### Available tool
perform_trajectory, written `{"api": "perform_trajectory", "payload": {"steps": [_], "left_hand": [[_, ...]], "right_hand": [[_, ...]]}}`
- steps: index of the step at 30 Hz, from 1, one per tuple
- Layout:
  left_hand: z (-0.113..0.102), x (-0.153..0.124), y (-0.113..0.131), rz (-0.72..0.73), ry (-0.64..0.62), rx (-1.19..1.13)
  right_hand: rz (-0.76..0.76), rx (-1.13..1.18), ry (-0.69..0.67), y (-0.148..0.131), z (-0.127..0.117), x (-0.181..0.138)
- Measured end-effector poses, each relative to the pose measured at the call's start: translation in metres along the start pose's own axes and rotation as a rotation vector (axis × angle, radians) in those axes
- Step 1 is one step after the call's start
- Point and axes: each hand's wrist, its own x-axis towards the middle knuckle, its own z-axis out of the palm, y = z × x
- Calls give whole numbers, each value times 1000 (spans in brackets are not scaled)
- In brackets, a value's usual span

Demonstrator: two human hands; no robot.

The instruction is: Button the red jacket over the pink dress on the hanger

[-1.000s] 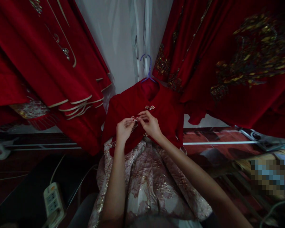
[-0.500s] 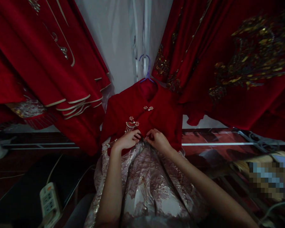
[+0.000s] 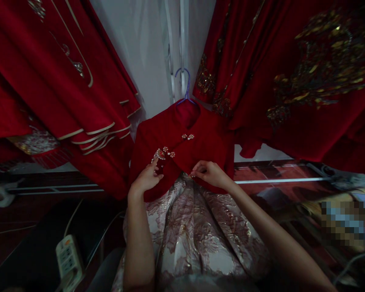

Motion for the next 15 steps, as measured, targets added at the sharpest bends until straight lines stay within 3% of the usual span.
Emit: {"api": "perform_trajectory", "payload": {"steps": [4,8,15], "left_hand": [[5,10,-2,77,110,-17],[16,15,5,55,7,-70],[29,21,6,1,12,-54]], "right_hand": [[-13,70,-19,-2,-1,1],[-28,95,-34,2,0,2],[-54,108,-41,7,2,4]]}}
